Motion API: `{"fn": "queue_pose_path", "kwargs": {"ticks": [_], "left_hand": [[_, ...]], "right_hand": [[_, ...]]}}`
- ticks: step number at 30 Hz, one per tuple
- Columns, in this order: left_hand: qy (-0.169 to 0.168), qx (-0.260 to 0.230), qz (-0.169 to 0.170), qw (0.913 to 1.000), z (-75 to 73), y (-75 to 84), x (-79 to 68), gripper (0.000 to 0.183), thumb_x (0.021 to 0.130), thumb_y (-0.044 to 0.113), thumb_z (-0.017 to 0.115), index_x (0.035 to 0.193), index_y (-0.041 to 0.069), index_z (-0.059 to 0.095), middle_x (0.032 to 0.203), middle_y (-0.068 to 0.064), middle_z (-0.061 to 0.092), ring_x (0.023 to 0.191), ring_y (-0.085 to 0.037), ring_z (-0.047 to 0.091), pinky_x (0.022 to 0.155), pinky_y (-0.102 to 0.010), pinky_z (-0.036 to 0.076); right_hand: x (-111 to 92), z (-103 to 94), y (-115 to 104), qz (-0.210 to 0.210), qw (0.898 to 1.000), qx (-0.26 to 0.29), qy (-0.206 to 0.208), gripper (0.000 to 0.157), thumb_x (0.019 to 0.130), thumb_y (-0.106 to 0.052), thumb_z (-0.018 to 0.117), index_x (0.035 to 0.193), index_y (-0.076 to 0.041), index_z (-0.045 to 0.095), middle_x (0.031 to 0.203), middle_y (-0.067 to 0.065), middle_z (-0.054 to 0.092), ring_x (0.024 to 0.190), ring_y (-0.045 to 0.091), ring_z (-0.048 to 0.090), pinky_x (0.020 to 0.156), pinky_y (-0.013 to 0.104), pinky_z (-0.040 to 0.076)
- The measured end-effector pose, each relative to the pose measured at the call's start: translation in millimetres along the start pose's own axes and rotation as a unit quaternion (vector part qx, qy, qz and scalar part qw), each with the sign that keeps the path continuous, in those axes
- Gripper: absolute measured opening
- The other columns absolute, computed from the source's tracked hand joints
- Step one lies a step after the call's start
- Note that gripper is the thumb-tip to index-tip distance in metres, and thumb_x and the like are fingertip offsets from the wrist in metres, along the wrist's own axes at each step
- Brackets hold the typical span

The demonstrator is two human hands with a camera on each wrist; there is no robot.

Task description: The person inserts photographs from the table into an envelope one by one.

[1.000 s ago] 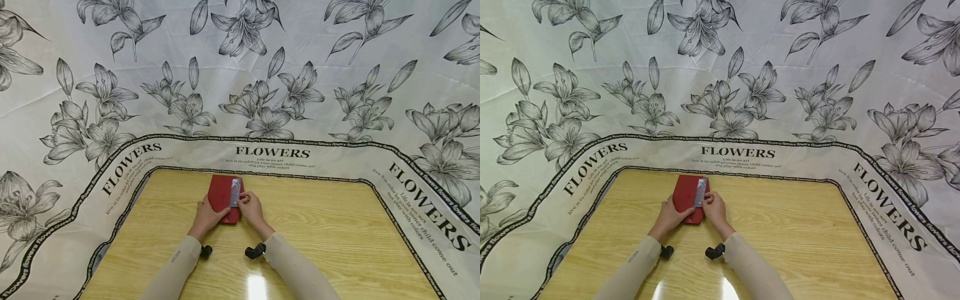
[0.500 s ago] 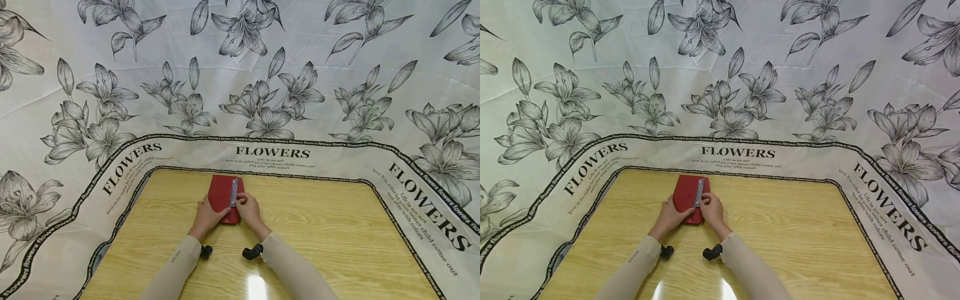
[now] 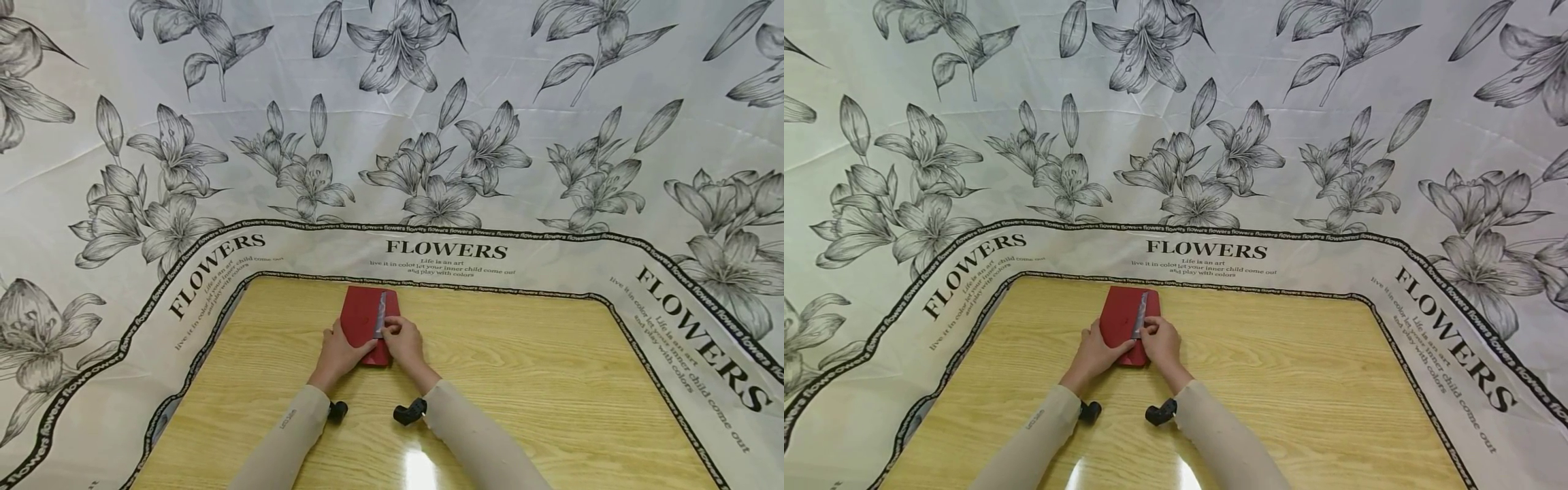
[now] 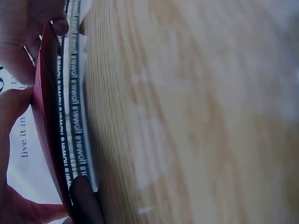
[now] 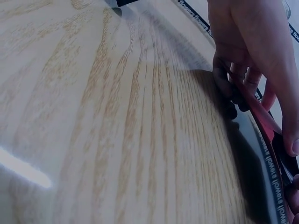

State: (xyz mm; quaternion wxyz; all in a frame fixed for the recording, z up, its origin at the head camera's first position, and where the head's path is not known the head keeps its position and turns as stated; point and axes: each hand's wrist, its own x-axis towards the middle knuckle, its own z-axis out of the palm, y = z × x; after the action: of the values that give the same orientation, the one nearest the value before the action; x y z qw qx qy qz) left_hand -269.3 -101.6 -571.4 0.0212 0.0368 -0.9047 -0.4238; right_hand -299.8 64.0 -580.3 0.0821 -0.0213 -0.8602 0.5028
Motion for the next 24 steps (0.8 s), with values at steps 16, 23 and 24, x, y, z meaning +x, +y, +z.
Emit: {"fn": "queue_pose_path", "kwargs": {"ticks": [16,23,24], "left_hand": [[0.005,0.005,-0.005,1.0000,3.2,-2.3,1.7,0.111,0.088,0.053,0.086,0.163,-0.006,0.029,0.136,-0.033,0.047,0.116,-0.044,0.059,0.099,-0.060,0.054],[0.006,0.002,-0.006,1.0000,2.2,-1.2,0.4,0.110,0.089,0.052,0.086,0.163,-0.006,0.029,0.136,-0.034,0.046,0.115,-0.044,0.059,0.098,-0.060,0.054],[0.007,0.003,-0.006,1.0000,2.0,-1.3,0.4,0.110,0.089,0.052,0.086,0.163,-0.005,0.028,0.136,-0.034,0.046,0.115,-0.045,0.059,0.098,-0.060,0.054]], "right_hand": [[-3.1,4.0,-4.6,-0.031,0.998,-0.050,0.011,0.019,0.098,-0.014,0.079,0.115,-0.007,0.082,0.087,0.002,0.077,0.087,0.027,0.069,0.095,0.052,0.036],[-4.1,4.6,-3.5,-0.031,0.999,-0.043,-0.001,0.018,0.099,-0.014,0.078,0.116,-0.007,0.082,0.089,0.002,0.078,0.087,0.027,0.070,0.096,0.053,0.036],[-4.3,4.7,-3.3,-0.030,0.999,-0.043,-0.003,0.019,0.099,-0.014,0.078,0.116,-0.007,0.082,0.089,0.002,0.078,0.088,0.027,0.070,0.096,0.053,0.036]]}}
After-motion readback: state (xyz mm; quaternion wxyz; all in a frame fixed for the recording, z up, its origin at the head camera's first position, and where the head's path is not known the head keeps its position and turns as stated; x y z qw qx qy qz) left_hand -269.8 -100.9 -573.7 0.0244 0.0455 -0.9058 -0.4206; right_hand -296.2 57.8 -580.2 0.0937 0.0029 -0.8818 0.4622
